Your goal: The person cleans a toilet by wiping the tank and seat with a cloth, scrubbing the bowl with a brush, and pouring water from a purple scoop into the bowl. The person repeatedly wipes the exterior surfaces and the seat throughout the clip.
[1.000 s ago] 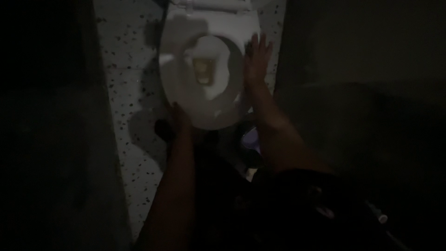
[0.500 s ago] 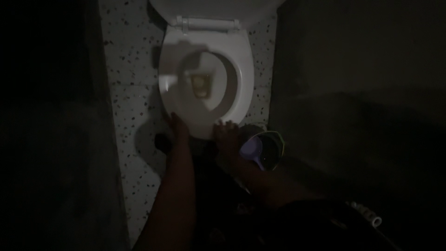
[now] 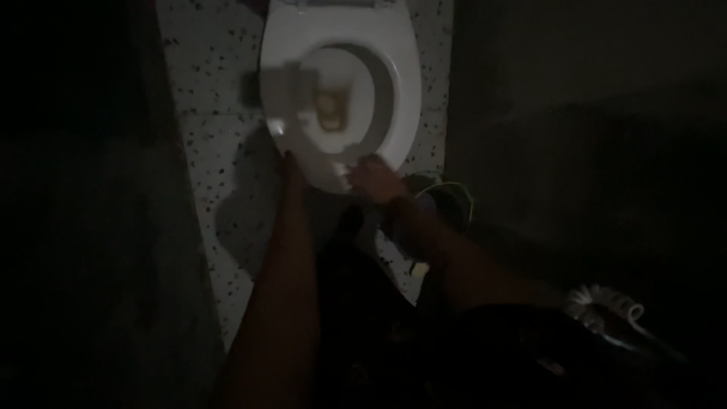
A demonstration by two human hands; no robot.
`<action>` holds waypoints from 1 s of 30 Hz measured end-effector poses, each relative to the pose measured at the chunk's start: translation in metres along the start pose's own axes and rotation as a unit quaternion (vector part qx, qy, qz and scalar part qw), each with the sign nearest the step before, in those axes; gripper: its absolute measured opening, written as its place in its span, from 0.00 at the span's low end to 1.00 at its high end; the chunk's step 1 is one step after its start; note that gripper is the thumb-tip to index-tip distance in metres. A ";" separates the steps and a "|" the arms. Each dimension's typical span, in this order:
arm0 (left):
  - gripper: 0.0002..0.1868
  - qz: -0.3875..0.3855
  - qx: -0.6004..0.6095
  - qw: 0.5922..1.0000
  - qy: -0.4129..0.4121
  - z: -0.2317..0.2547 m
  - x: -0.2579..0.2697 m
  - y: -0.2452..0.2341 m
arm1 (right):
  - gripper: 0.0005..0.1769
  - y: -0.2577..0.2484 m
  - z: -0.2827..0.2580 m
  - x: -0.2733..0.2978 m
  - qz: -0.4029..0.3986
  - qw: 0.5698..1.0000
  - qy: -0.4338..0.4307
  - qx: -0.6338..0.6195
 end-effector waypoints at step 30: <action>0.36 -0.045 -0.145 0.988 0.032 -0.006 -0.034 -0.023 | 0.22 0.050 -0.009 -0.032 0.112 0.966 0.226 -0.061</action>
Point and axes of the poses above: each hand's wrist, its own x-axis away from the middle knuckle, its own y-axis out of the palm, z = x × y, the point moved 4 cm from there along -x, towards the middle knuckle, and after that the axes turned 11 degrees about -z, right-handed, at the moved point
